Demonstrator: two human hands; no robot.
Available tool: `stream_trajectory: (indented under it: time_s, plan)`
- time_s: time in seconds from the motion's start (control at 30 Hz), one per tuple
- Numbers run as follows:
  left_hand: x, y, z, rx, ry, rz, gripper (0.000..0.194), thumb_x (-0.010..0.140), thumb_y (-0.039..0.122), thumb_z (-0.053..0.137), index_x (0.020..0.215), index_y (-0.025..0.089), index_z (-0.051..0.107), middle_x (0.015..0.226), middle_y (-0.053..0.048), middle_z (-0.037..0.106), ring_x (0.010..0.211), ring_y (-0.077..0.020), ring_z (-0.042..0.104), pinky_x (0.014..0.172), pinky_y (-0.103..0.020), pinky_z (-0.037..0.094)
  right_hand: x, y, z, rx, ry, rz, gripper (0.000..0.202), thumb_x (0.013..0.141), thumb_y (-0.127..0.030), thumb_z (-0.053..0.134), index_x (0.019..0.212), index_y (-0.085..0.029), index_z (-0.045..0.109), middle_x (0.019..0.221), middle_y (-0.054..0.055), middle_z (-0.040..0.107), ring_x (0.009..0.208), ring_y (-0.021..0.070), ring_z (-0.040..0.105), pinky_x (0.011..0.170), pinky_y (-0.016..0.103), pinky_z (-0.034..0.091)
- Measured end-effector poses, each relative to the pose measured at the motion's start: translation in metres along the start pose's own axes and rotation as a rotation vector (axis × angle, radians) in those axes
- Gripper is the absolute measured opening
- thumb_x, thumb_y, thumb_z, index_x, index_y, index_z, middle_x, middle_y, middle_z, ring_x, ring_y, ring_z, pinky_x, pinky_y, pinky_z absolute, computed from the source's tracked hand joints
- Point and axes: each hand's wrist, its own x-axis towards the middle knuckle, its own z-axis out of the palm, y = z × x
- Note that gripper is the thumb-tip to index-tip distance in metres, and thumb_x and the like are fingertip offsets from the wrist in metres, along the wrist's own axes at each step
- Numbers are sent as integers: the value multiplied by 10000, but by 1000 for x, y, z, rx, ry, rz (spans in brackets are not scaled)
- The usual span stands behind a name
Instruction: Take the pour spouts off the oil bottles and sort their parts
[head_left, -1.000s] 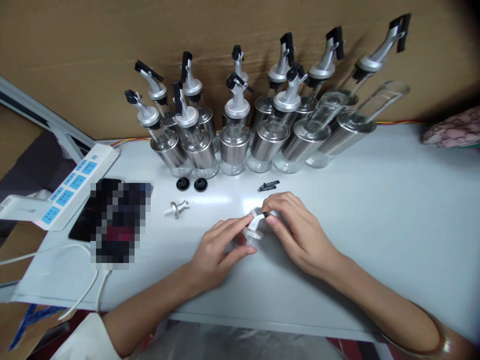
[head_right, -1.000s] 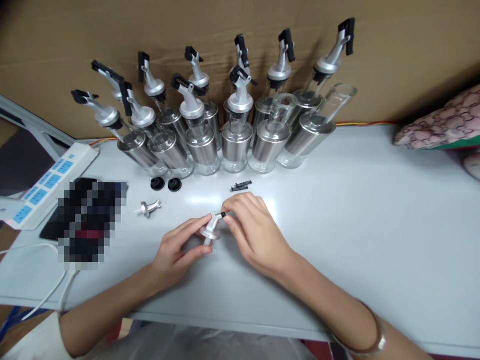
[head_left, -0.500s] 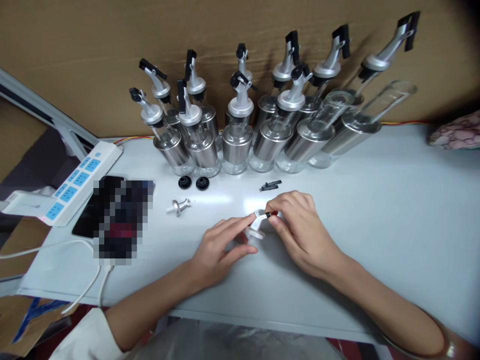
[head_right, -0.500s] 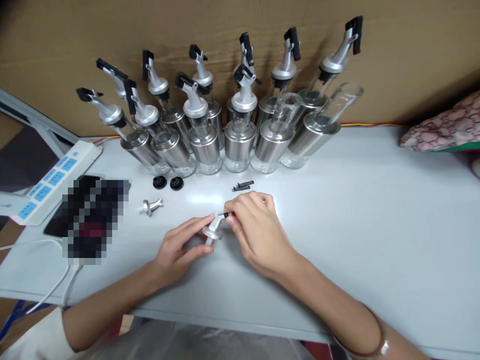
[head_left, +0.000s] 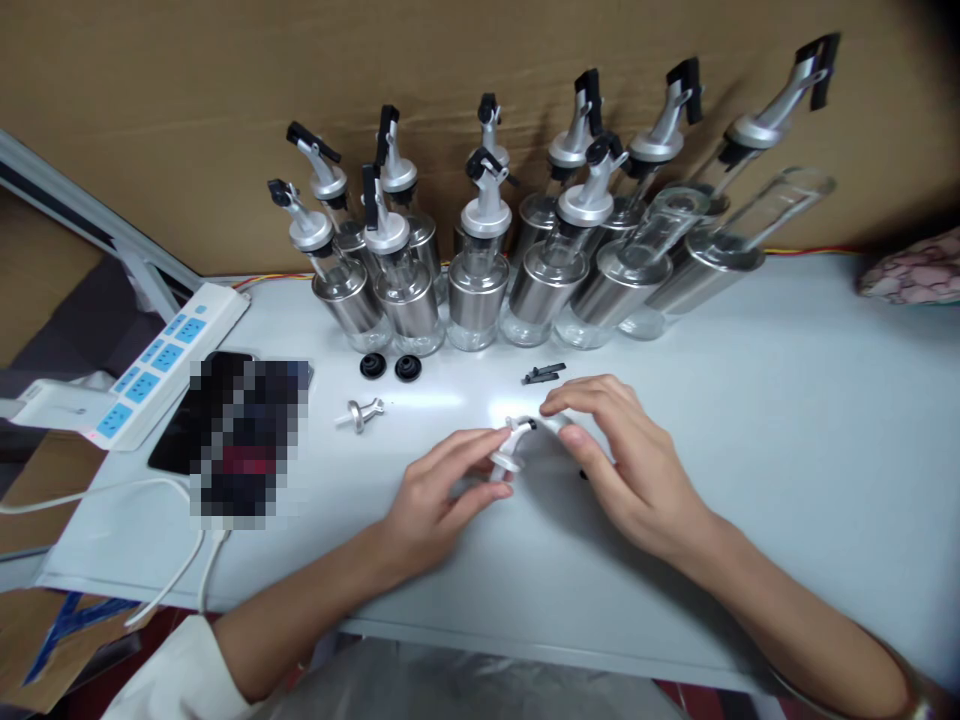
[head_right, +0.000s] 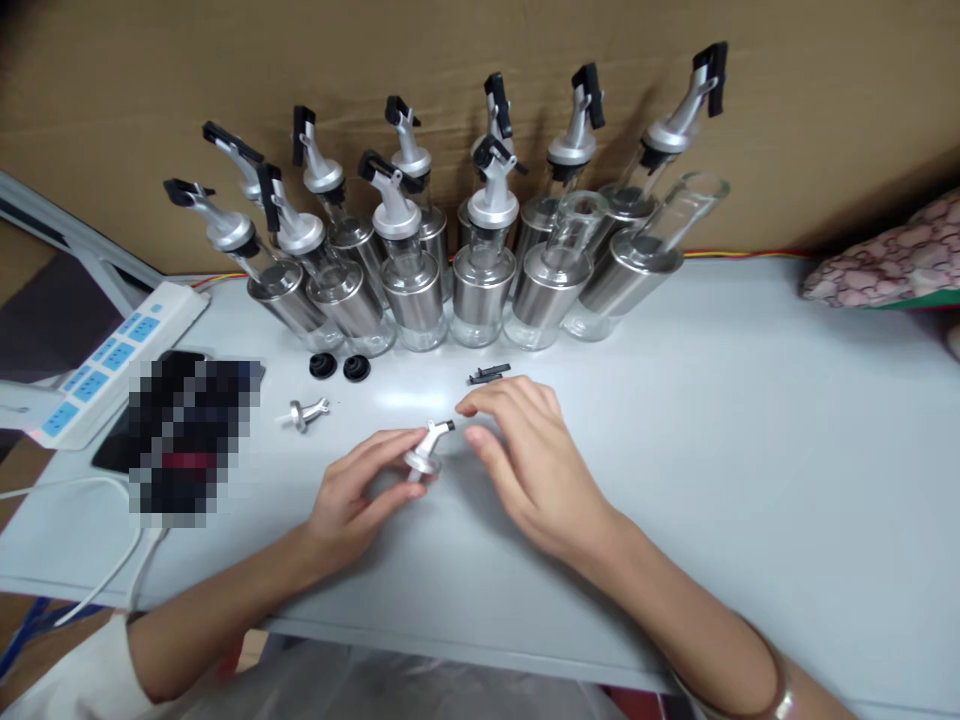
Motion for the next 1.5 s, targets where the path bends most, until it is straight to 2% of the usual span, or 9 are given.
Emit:
stream_trajectory:
  time_s: [0.07,0.13,0.23,0.33,0.67,1.0,1.23,1.37,1.5]
  plan:
    - [-2,-1,0,-59,51,-95,412,894,264,625,1298,260,546,1143,-86,678,848,-149,708,809,-284,593,1,3,-2,-24,21,-10,112,976,-217,447,1059,-228,520,978,63,632,953,224,563,830,392,419]
    - [-3,-2,0,-101,59,-133,398,889,283,633,1277,245,551,1145,-93,688,913,-172,712,845,-299,587,2,3,-2,-54,11,-43,107,969,-206,469,1053,-226,531,971,62,641,951,225,563,831,390,419]
    - [-3,-2,1,-84,18,-55,392,883,315,638,1256,235,548,1116,-92,701,973,-179,694,860,-298,579,2,2,1,-75,-22,-99,84,964,-186,482,1016,-215,542,934,55,648,925,215,563,832,381,411]
    - [-2,-1,3,-53,1,13,390,888,347,626,1250,229,541,1050,-81,706,936,-166,687,819,-282,581,2,0,3,-78,-39,-98,78,962,-171,478,969,-212,544,895,49,647,900,211,562,818,375,409]
    - [-4,-3,4,-2,35,18,394,908,377,589,1276,260,512,1087,-79,686,943,-174,670,814,-297,559,2,0,0,-55,-89,-98,108,963,-174,448,999,-214,542,927,59,651,907,219,564,845,393,403]
    - [-2,-4,4,14,12,49,365,917,305,590,1268,254,501,1129,-87,675,1041,-192,667,842,-315,572,3,5,1,-196,-113,-134,157,983,-184,387,932,-216,532,786,30,620,784,209,516,787,390,351]
    - [-2,-6,5,30,5,81,343,925,255,577,1259,249,501,1119,-86,675,1079,-196,654,900,-347,558,3,4,0,-127,-160,-74,185,994,-222,372,896,-221,528,775,28,615,780,205,523,768,380,361]
    - [-1,-8,5,39,8,45,291,943,133,497,1213,239,517,1148,-88,654,1099,-176,641,916,-337,546,2,1,2,-67,-188,-52,180,996,-236,389,886,-212,530,759,22,607,769,192,532,774,372,382]
    - [0,-7,3,19,16,26,335,914,27,437,1166,232,518,1158,-75,648,1104,-153,633,932,-323,528,1,-4,6,-84,-214,-78,151,983,-179,394,899,-207,517,769,19,615,768,185,539,837,391,380]
